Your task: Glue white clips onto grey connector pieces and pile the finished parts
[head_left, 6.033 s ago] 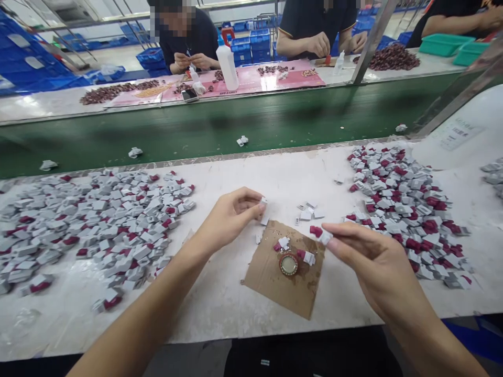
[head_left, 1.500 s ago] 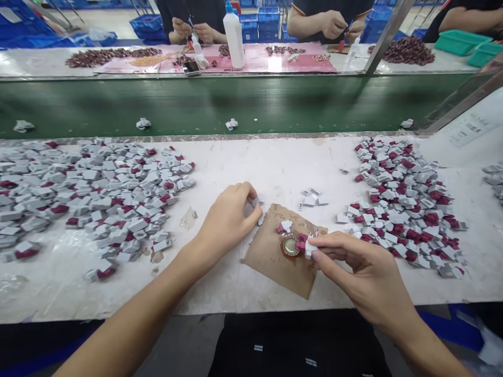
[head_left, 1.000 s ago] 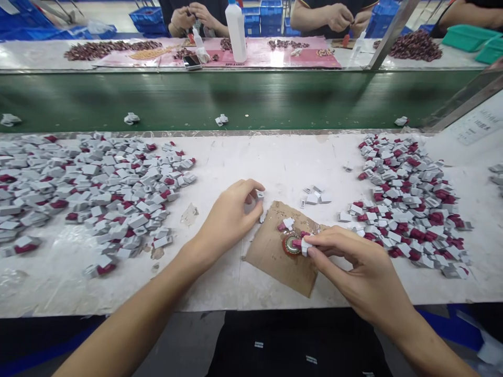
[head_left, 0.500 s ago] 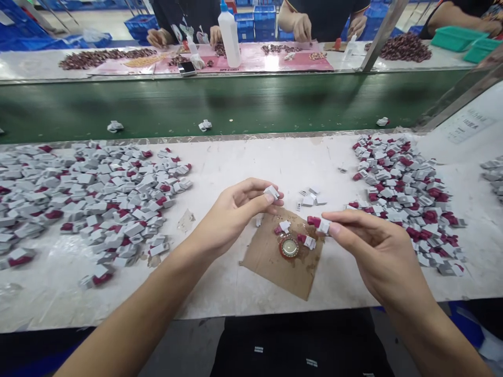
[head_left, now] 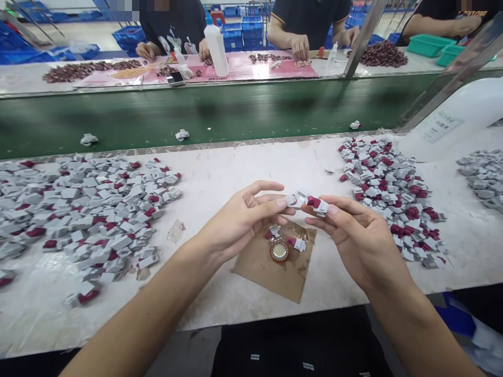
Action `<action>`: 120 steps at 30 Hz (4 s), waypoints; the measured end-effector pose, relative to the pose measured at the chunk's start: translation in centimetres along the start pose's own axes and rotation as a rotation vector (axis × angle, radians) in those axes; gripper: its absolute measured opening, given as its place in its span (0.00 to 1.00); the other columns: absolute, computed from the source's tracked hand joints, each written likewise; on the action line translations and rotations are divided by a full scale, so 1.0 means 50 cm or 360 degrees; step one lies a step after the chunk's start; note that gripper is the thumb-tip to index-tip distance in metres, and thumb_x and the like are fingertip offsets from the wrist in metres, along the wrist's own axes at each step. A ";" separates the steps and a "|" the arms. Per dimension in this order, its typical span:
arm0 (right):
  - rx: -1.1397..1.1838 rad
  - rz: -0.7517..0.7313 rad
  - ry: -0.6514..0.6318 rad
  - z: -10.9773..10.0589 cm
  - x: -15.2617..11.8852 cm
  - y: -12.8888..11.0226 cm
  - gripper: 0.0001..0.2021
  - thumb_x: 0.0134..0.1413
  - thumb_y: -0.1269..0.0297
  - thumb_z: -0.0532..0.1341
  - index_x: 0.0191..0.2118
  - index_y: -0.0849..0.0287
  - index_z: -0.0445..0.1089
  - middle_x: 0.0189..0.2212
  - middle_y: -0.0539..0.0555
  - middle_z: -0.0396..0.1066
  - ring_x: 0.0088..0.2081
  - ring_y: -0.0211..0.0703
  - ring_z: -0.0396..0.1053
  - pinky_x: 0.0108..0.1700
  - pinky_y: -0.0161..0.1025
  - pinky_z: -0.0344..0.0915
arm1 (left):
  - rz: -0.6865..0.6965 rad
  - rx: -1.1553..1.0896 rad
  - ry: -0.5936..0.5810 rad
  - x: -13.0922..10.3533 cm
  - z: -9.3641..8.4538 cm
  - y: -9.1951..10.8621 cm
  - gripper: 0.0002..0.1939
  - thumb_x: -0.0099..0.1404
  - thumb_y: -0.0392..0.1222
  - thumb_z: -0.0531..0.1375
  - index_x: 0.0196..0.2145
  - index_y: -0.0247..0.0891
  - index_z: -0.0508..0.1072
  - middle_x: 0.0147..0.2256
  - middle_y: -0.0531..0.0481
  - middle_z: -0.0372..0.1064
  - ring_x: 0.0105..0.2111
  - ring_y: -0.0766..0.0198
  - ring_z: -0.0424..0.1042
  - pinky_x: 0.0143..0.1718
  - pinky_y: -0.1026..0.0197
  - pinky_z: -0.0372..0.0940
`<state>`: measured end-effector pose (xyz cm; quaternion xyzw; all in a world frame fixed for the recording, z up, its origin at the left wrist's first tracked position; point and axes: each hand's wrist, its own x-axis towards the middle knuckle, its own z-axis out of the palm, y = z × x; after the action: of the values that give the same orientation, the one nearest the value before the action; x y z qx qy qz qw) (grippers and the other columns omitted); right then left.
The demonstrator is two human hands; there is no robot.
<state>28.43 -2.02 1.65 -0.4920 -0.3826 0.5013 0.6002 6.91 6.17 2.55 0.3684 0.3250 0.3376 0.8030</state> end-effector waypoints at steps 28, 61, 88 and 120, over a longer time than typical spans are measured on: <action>-0.0304 -0.0319 -0.0133 0.010 0.009 -0.025 0.08 0.65 0.70 0.75 0.44 0.49 0.91 0.41 0.52 0.89 0.42 0.45 0.88 0.46 0.35 0.86 | 0.0418 0.0571 -0.0084 -0.010 0.042 -0.002 0.05 0.70 0.35 0.75 0.43 0.38 0.87 0.41 0.48 0.87 0.43 0.58 0.87 0.47 0.60 0.82; -0.1029 -0.0252 -0.0055 -0.003 0.557 -0.054 0.11 0.72 0.58 0.73 0.49 0.59 0.78 0.50 0.61 0.84 0.51 0.51 0.84 0.58 0.52 0.81 | 0.0688 0.1779 0.0991 0.428 -0.044 0.157 0.11 0.67 0.32 0.69 0.45 0.40 0.75 0.61 0.30 0.76 0.69 0.27 0.64 0.68 0.25 0.56; -0.0987 -0.0415 -0.0062 -0.067 -0.031 -0.023 0.07 0.69 0.57 0.74 0.48 0.49 0.88 0.45 0.55 0.88 0.44 0.53 0.87 0.46 0.46 0.86 | 0.0756 0.2187 -0.0215 0.064 0.013 0.013 0.11 0.74 0.38 0.66 0.52 0.44 0.82 0.52 0.43 0.80 0.55 0.45 0.75 0.60 0.43 0.71; -0.0850 -0.0232 -0.0237 -0.028 -0.093 0.003 0.06 0.71 0.57 0.73 0.48 0.46 0.88 0.42 0.53 0.87 0.42 0.49 0.86 0.45 0.41 0.84 | 0.0708 0.2257 0.0172 0.069 -0.050 -0.003 0.13 0.77 0.42 0.61 0.55 0.41 0.81 0.52 0.40 0.77 0.57 0.42 0.74 0.63 0.39 0.69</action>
<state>28.78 -6.88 1.36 -0.5656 -0.5786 0.3729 0.4541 6.97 9.73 0.20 0.8381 0.4216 0.2192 0.2682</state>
